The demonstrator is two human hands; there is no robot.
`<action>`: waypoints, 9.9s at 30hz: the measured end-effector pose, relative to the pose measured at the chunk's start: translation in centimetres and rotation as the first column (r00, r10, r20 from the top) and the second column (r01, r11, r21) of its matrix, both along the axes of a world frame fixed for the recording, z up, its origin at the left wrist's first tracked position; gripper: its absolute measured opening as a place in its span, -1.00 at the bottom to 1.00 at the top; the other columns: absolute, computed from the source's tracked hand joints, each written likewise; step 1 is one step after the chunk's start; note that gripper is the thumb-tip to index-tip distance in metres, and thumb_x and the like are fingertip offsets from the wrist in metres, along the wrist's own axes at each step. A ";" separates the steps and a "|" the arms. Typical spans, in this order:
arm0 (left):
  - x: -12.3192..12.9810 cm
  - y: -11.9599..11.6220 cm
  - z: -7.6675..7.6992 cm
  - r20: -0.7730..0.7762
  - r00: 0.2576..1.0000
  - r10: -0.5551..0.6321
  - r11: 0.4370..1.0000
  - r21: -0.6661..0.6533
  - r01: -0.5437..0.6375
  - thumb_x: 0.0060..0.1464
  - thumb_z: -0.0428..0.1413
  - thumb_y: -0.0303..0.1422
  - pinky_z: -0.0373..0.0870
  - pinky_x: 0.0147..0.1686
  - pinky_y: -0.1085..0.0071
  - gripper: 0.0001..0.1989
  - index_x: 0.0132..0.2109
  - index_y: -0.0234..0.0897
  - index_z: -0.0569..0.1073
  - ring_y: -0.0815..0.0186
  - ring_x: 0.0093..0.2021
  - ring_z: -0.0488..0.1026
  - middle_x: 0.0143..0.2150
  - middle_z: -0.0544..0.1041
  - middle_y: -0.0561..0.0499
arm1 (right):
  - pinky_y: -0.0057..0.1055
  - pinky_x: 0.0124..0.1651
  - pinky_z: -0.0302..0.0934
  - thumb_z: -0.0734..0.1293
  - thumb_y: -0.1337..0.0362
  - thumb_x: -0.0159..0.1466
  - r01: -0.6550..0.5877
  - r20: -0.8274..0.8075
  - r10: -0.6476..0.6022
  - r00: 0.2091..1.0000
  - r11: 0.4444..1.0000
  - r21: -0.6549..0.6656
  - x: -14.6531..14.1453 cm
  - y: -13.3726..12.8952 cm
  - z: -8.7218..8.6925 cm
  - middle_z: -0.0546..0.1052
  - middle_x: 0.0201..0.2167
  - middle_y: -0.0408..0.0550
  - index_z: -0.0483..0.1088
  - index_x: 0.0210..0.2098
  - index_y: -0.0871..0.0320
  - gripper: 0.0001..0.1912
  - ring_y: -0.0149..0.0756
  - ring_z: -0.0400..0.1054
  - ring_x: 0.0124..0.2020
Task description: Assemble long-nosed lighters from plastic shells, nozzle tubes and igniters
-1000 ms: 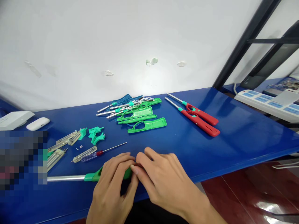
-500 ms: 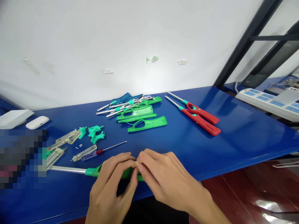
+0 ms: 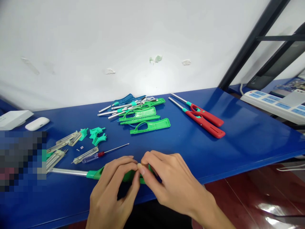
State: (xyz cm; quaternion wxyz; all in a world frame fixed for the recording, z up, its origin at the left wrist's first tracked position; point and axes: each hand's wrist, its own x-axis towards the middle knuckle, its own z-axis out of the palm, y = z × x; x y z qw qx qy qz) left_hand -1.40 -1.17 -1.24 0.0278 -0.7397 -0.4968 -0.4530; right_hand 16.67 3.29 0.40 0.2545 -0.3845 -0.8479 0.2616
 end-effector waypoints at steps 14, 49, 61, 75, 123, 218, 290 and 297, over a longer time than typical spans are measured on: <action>-0.2 -0.5 0.4 0.035 0.999 -0.008 0.998 -0.070 0.010 0.34 0.12 -0.52 0.42 0.04 0.31 -0.83 0.00 -0.16 0.46 0.31 -0.02 0.55 -0.05 0.61 0.03 | -0.38 -0.35 0.01 0.17 0.28 0.58 -0.030 -0.095 0.029 0.995 1.000 -0.007 0.5 -0.1 -0.2 0.36 -0.42 -0.32 0.24 -0.26 0.03 -0.77 -0.44 0.17 -0.47; -0.6 -0.3 0.2 -0.046 0.993 -0.112 0.978 -0.185 0.102 0.34 0.20 -0.47 0.24 0.04 0.22 -0.83 0.03 -0.19 0.54 0.26 -0.09 0.49 -0.04 0.63 0.11 | -0.40 -0.38 -0.03 0.24 0.31 0.49 0.051 0.046 -0.048 0.998 0.996 -0.076 0.9 -0.4 -0.2 0.31 -0.49 -0.33 0.20 -0.38 0.06 -0.72 -0.45 0.13 -0.48; -0.6 -0.4 0.0 -0.056 0.994 -0.089 0.979 -0.191 0.077 0.37 0.20 -0.43 0.28 0.06 0.15 -0.85 0.05 -0.19 0.50 0.23 -0.06 0.49 -0.01 0.63 0.08 | -0.39 -0.43 0.00 0.19 0.19 0.57 0.088 0.070 -0.080 0.994 0.990 -0.110 0.9 -0.5 -0.4 0.32 -0.53 -0.31 0.15 -0.41 0.05 -0.62 -0.42 0.15 -0.52; -0.6 -0.6 -0.1 -0.074 0.993 -0.094 0.972 -0.221 0.075 0.37 0.20 -0.43 0.34 0.06 0.08 -0.82 0.08 -0.19 0.51 0.19 -0.04 0.52 0.01 0.64 0.05 | -0.34 -0.37 0.07 0.10 0.11 0.61 0.061 0.082 -0.046 0.996 0.978 -0.197 1.1 -0.3 -0.1 0.39 -0.49 -0.24 0.22 -0.41 0.06 -0.56 -0.38 0.21 -0.49; -0.7 -0.3 -0.3 -0.082 0.995 -0.055 0.984 -0.176 0.040 0.38 0.20 -0.32 0.41 -0.01 0.10 -0.70 0.20 -0.22 0.49 0.16 -0.08 0.58 -0.05 0.66 0.03 | -0.40 -0.44 0.02 0.16 -0.01 0.60 0.114 0.072 -0.099 0.993 0.963 -0.245 1.2 0.1 -0.2 0.25 -0.55 -0.28 0.11 -0.46 0.07 -0.48 -0.40 0.08 -0.51; -0.6 -0.4 -0.1 -0.045 0.995 -0.084 0.970 -0.234 0.071 0.30 0.27 -0.42 0.38 0.02 0.05 -0.75 0.09 -0.15 0.52 0.14 -0.06 0.54 0.00 0.65 0.08 | -0.53 -0.15 0.45 0.38 0.20 0.51 0.236 -0.494 -0.290 0.820 0.957 -0.171 -0.3 -0.5 -0.6 0.60 -0.29 -0.19 0.52 -0.31 0.02 -0.78 -0.37 0.54 -0.30; 1.7 1.1 2.0 0.570 0.786 -0.240 0.964 0.048 0.260 0.23 0.30 -0.58 0.54 -0.22 0.59 -0.76 -0.07 -0.15 0.57 0.46 -0.21 0.59 -0.19 0.60 0.13 | -0.61 -0.32 0.37 0.45 0.30 0.42 0.230 -0.422 -0.194 0.886 0.973 0.034 -0.9 -0.6 -0.4 0.59 -0.46 -0.32 0.50 -0.37 0.03 -0.80 -0.45 0.43 -0.50; 2.0 1.6 1.6 0.571 0.785 -0.240 0.962 0.029 0.273 0.31 0.20 -0.58 0.53 -0.19 0.57 -0.76 0.00 -0.14 0.58 0.46 -0.15 0.58 -0.12 0.60 0.11 | -0.42 -0.03 0.42 0.38 0.20 0.46 0.206 -0.397 -0.203 0.895 0.978 -0.035 1.0 -1.1 0.6 0.64 -0.15 -0.22 0.54 -0.03 -0.09 -0.89 -0.27 0.55 -0.14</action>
